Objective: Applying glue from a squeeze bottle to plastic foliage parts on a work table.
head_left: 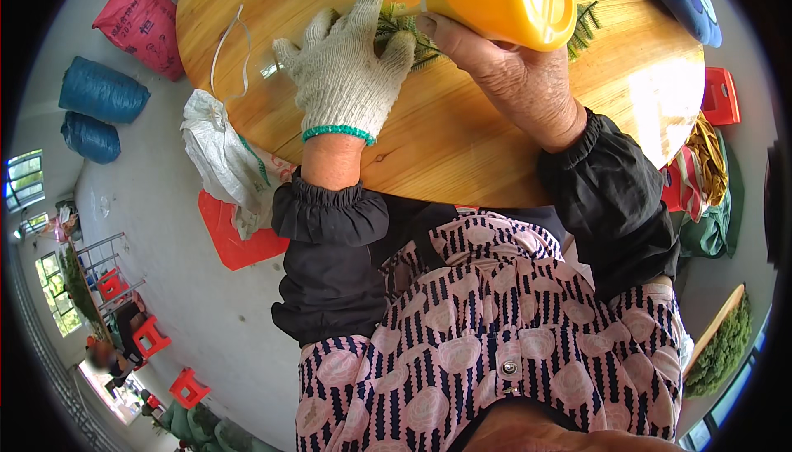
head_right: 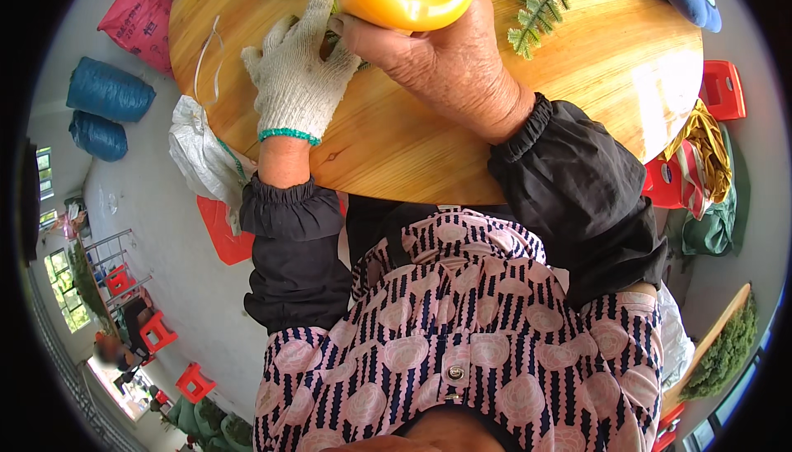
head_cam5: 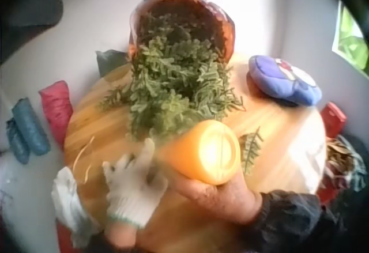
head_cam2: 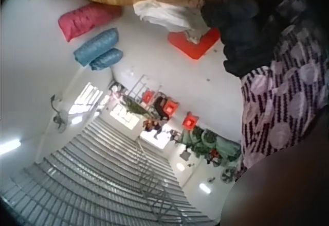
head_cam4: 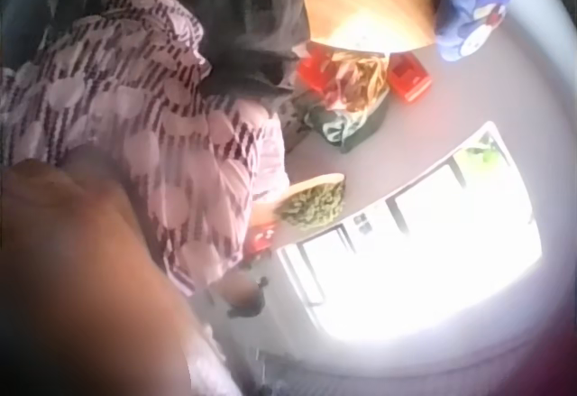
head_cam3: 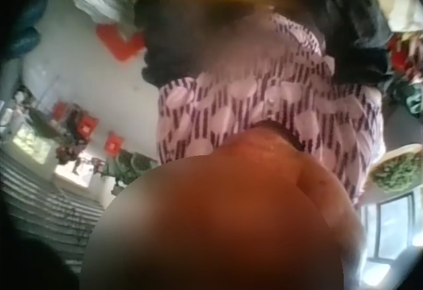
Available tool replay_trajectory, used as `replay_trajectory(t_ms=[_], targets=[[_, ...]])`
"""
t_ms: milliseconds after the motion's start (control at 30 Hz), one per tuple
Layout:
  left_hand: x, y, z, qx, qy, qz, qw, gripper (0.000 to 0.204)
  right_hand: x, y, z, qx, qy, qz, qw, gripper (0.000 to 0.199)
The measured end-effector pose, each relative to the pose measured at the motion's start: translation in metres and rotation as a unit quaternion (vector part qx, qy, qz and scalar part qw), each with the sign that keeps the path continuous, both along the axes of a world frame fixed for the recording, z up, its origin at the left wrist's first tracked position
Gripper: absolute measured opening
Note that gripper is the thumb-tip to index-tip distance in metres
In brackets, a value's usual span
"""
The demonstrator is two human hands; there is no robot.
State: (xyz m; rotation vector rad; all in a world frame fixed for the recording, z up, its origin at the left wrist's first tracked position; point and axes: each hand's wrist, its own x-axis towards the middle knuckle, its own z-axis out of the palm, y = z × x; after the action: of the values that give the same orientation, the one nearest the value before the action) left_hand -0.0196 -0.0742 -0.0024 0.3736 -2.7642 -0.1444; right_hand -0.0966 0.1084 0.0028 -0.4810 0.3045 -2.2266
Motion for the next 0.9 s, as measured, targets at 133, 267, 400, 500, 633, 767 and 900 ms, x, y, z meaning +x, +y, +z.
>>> replay_trajectory(t_ms=[133, 267, 400, 500, 633, 767, 900], targets=[[-0.002, 0.002, 0.002, -0.007, 0.006, -0.007, 1.0, 0.071, 0.001, 0.003, -0.005, 0.154, 0.1, -0.125, 0.975, 0.048], [0.005, -0.002, 0.004, 0.012, -0.03, 0.007, 0.999, 0.071, 0.007, 0.003, 0.012, -0.003, -0.198, 0.059, 0.978, 0.053], [-0.001, 0.003, 0.006, 0.011, -0.028, -0.004, 1.0, 0.071, -0.027, -0.004, -0.024, -0.235, 0.05, 0.23, 0.943, 0.058], [0.002, 0.001, 0.007, 0.018, -0.033, -0.002, 0.999, 0.07, -0.002, 0.01, 0.008, -0.065, 0.008, 0.117, 0.991, 0.057], [0.003, 0.0, 0.006, 0.003, -0.017, -0.005, 1.0, 0.069, -0.003, 0.018, 0.015, 0.066, -0.147, 0.057, 0.985, 0.055], [-0.001, 0.002, 0.001, 0.012, -0.023, -0.011, 1.0, 0.07, -0.01, 0.03, -0.005, -0.029, -0.058, 0.121, 0.99, 0.052], [0.003, -0.001, -0.001, -0.023, -0.008, -0.006, 1.0, 0.069, 0.006, 0.022, 0.005, 0.194, 0.186, -0.132, 0.954, 0.051]])
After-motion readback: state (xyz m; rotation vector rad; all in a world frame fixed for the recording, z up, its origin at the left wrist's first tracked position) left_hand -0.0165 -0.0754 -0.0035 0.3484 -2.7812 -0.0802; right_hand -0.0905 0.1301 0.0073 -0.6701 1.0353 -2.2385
